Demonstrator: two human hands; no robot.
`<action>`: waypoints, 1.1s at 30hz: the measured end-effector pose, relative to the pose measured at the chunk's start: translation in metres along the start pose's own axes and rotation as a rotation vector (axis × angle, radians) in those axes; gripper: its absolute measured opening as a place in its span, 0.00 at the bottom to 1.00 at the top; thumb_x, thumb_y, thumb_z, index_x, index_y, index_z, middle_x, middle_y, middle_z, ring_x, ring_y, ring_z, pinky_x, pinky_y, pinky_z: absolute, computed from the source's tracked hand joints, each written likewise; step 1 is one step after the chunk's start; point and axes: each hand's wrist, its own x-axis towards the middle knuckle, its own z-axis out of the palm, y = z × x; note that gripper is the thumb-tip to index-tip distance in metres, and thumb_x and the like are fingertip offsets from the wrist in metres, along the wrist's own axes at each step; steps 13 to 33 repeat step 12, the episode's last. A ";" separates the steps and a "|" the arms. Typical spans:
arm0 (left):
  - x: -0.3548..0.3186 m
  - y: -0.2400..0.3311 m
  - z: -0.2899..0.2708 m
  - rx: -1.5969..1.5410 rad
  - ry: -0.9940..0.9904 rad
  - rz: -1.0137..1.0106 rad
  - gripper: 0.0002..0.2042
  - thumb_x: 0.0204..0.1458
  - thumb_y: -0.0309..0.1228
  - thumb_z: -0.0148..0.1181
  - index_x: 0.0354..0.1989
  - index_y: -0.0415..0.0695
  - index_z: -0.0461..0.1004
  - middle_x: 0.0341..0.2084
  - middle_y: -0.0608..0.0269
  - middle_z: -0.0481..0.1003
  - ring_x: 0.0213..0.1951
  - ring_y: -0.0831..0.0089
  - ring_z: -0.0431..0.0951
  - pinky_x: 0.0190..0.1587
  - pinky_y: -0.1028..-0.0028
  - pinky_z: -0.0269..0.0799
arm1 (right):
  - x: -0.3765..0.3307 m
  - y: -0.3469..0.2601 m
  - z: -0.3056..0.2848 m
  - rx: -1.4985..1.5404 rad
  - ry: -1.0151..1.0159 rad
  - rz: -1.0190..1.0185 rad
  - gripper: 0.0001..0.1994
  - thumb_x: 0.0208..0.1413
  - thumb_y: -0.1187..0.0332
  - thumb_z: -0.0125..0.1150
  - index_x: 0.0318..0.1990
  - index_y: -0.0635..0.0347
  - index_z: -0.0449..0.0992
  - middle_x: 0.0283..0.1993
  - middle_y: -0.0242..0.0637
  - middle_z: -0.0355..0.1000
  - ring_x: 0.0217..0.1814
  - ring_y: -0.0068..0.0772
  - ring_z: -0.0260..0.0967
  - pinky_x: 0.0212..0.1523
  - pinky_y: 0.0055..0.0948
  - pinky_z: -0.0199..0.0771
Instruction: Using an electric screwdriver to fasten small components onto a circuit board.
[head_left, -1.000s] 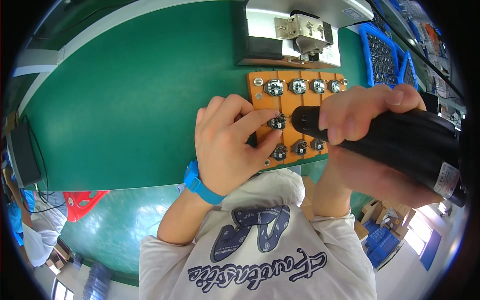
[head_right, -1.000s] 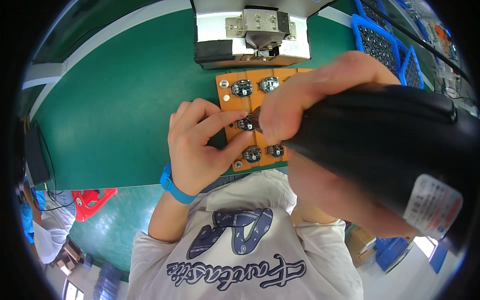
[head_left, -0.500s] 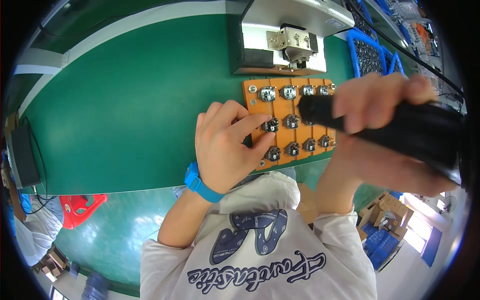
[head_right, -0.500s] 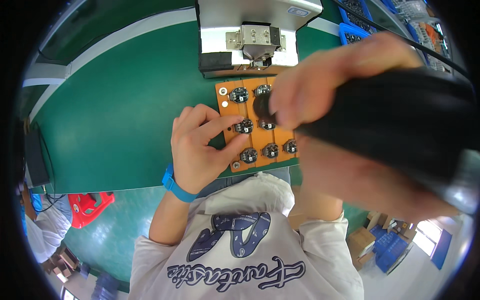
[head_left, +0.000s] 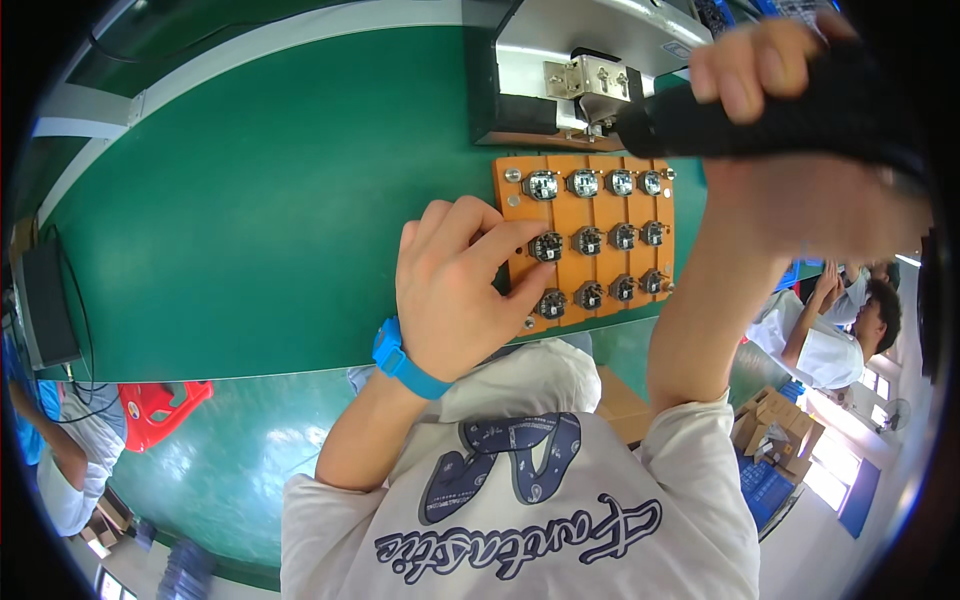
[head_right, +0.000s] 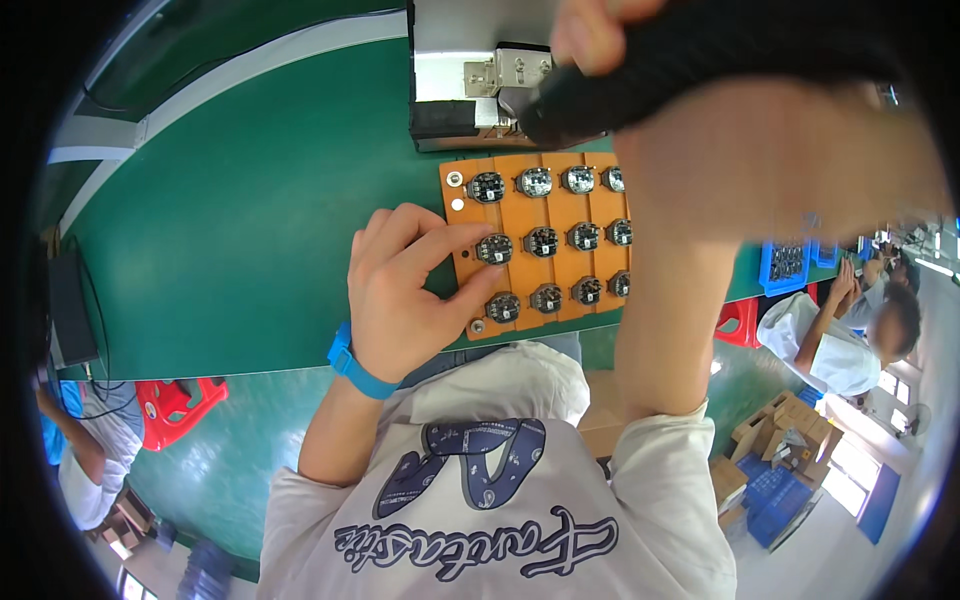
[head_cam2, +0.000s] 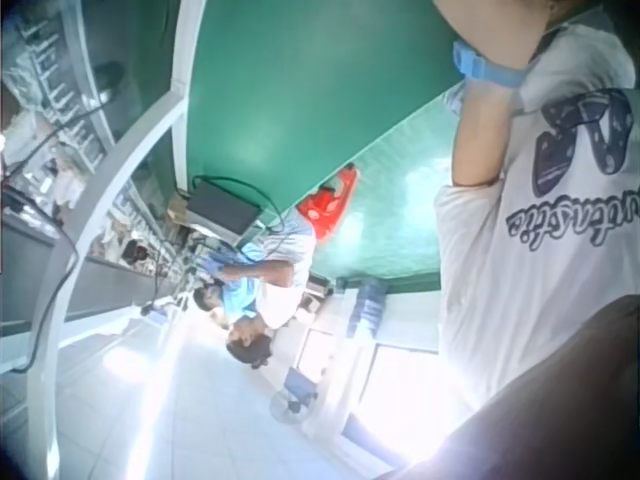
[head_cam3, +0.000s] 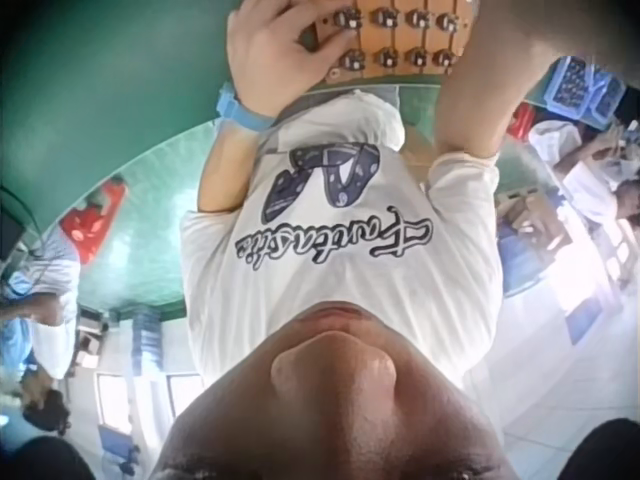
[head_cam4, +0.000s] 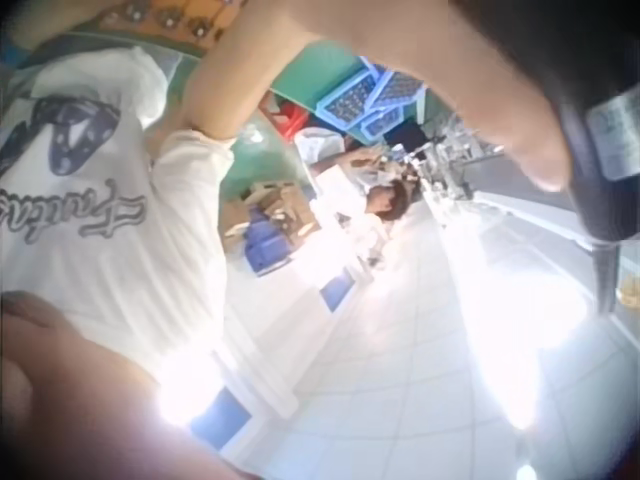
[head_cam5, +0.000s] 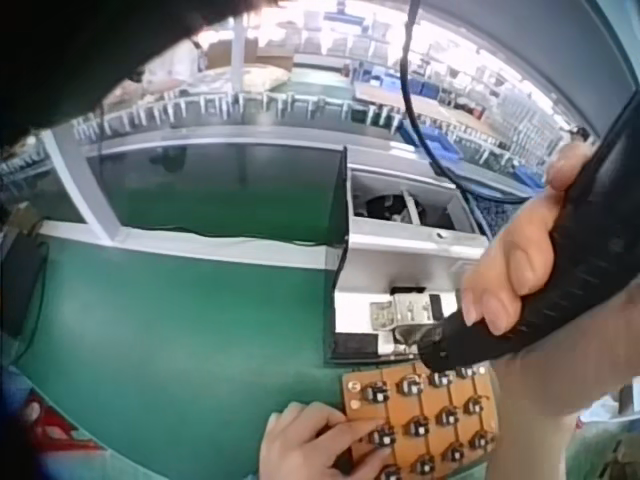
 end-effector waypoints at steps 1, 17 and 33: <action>0.000 0.000 0.000 -0.002 -0.005 0.000 0.16 0.37 0.28 0.77 0.39 0.51 0.85 0.32 0.70 0.72 0.37 0.66 0.73 0.41 0.65 0.64 | -0.002 0.001 0.001 0.010 0.003 0.005 0.51 0.48 0.22 0.53 0.66 0.59 0.66 0.38 0.35 0.70 0.33 0.34 0.70 0.38 0.39 0.70; 0.002 -0.003 0.002 0.009 0.015 0.062 0.19 0.35 0.26 0.76 0.41 0.50 0.85 0.31 0.69 0.72 0.35 0.66 0.72 0.39 0.66 0.62 | -0.042 0.014 0.036 0.008 0.305 0.133 0.54 0.51 0.17 0.45 0.69 0.59 0.61 0.34 0.38 0.71 0.27 0.36 0.70 0.33 0.40 0.72; 0.002 -0.003 0.002 0.009 0.015 0.062 0.19 0.35 0.26 0.76 0.41 0.50 0.85 0.31 0.69 0.72 0.35 0.66 0.72 0.39 0.66 0.62 | -0.042 0.014 0.036 0.008 0.305 0.133 0.54 0.51 0.17 0.45 0.69 0.59 0.61 0.34 0.38 0.71 0.27 0.36 0.70 0.33 0.40 0.72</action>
